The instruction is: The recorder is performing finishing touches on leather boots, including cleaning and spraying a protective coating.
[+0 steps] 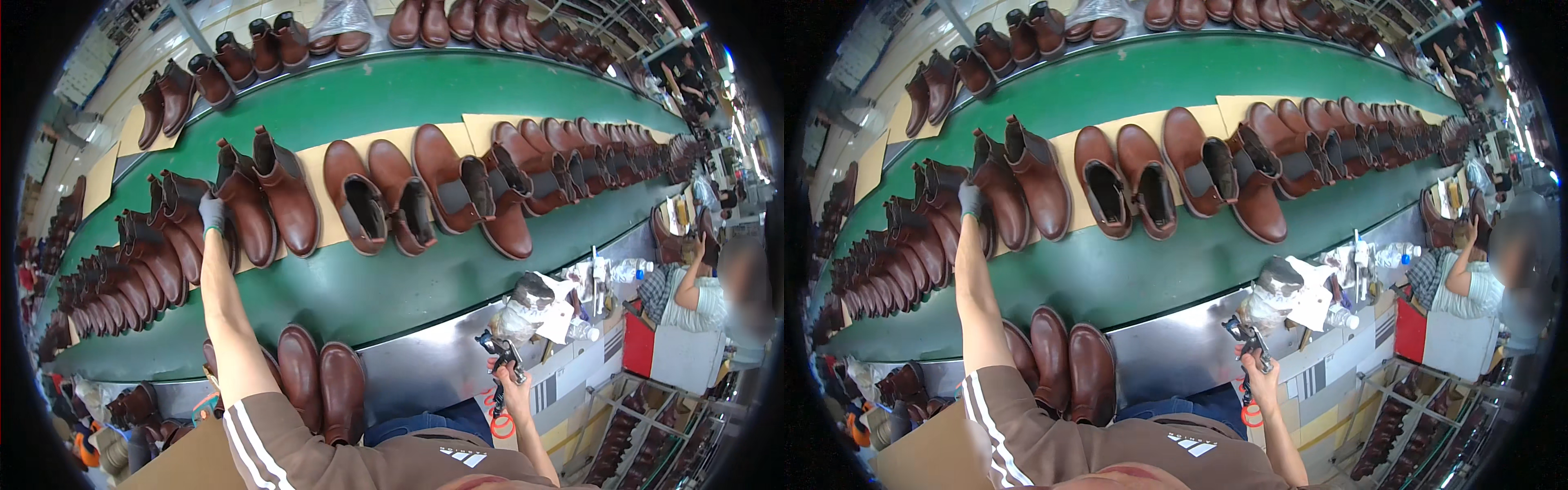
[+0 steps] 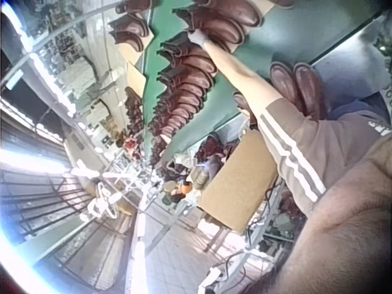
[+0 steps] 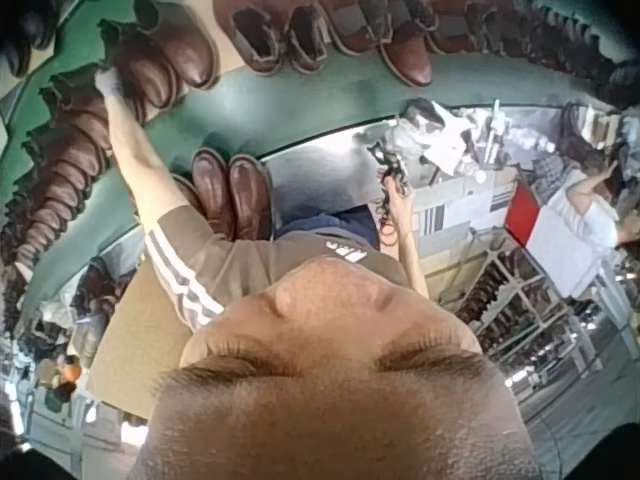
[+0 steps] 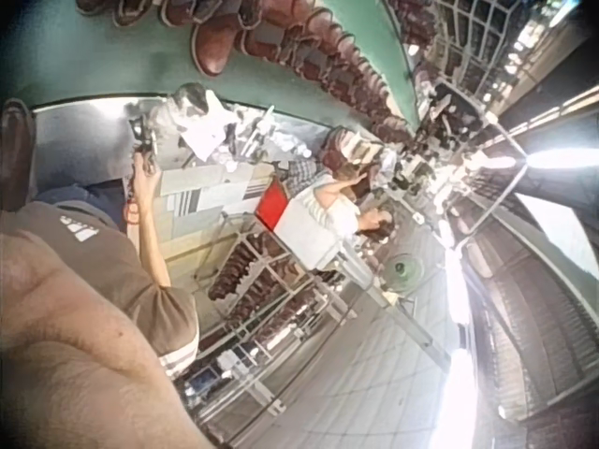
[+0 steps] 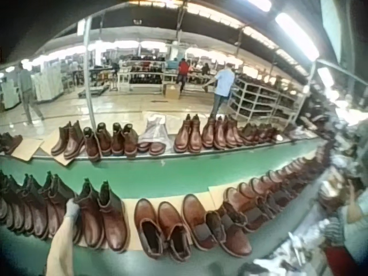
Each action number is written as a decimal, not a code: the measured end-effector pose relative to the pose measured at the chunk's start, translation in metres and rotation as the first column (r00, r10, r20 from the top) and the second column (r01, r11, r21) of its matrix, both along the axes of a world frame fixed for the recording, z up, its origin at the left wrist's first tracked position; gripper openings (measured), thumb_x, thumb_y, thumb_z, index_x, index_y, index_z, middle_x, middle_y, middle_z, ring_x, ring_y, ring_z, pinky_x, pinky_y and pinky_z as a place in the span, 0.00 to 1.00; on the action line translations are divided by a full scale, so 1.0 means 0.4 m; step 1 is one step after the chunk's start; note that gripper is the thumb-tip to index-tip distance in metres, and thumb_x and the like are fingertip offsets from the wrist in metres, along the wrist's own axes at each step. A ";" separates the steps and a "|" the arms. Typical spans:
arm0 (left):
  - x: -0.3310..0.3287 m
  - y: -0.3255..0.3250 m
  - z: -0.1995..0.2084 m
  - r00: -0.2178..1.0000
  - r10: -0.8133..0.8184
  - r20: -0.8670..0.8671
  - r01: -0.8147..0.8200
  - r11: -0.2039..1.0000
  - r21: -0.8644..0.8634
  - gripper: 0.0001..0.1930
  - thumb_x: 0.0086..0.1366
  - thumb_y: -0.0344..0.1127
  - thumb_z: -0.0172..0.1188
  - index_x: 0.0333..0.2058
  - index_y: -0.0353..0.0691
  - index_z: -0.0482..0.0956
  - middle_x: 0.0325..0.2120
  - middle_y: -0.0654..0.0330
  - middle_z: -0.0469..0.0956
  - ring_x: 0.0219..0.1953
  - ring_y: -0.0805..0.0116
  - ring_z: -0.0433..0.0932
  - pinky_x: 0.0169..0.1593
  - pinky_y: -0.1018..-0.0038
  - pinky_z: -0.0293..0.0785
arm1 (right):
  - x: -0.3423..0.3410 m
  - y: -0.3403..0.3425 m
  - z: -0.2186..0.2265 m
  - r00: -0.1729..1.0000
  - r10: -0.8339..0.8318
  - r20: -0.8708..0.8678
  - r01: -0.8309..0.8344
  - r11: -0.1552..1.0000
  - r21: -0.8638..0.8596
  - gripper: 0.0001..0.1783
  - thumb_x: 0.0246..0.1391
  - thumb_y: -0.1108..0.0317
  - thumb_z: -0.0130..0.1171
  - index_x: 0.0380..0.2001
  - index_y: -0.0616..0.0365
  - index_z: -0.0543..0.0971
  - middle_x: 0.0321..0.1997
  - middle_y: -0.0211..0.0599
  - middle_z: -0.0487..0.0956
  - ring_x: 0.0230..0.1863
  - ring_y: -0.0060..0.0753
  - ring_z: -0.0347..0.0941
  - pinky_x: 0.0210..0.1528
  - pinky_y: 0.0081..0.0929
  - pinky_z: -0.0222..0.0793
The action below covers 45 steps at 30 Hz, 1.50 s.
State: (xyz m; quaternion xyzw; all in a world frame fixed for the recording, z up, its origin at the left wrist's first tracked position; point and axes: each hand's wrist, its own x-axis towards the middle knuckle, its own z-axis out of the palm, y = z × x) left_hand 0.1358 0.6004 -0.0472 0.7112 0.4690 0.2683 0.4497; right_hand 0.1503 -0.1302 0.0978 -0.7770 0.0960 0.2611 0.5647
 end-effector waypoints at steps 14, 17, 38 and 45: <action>0.280 -0.936 0.396 0.398 -0.472 -0.787 0.917 0.202 0.343 0.20 0.42 0.54 0.67 0.31 0.49 0.78 0.19 0.58 0.77 0.27 0.57 0.76 0.39 0.64 0.62 | 0.162 -0.215 -0.216 0.996 0.012 0.090 -0.012 1.000 -0.002 0.13 0.49 0.67 0.66 0.32 0.66 0.78 0.32 0.29 0.79 0.32 0.16 0.70 0.37 0.14 0.65; 0.300 -0.910 0.407 0.412 -0.536 -0.737 0.906 0.158 0.392 0.12 0.47 0.50 0.65 0.23 0.49 0.79 0.17 0.58 0.77 0.24 0.59 0.75 0.37 0.65 0.59 | 0.146 -0.219 -0.185 0.998 0.023 0.056 -0.021 0.999 -0.039 0.20 0.46 0.66 0.68 0.40 0.69 0.77 0.37 0.34 0.79 0.38 0.21 0.72 0.42 0.19 0.66; -0.309 -1.346 0.268 0.926 0.255 0.277 -0.047 0.808 -0.587 0.14 0.67 0.52 0.47 0.40 0.49 0.70 0.24 0.73 0.70 0.25 0.79 0.69 0.26 0.79 0.65 | 0.115 -0.044 -0.222 0.834 0.550 -0.047 -0.546 0.834 0.081 0.41 0.60 0.36 0.33 0.59 0.62 0.66 0.57 0.46 0.70 0.54 0.35 0.69 0.51 0.32 0.67; -0.299 -1.377 0.240 0.870 0.206 0.449 0.229 0.638 -0.735 0.25 0.68 0.58 0.37 0.53 0.48 0.64 0.38 0.62 0.75 0.32 0.72 0.75 0.33 0.74 0.72 | 0.147 0.009 -0.196 0.815 0.407 -0.412 -0.324 0.910 0.259 0.42 0.54 0.31 0.42 0.50 0.62 0.71 0.41 0.40 0.76 0.38 0.26 0.74 0.39 0.29 0.73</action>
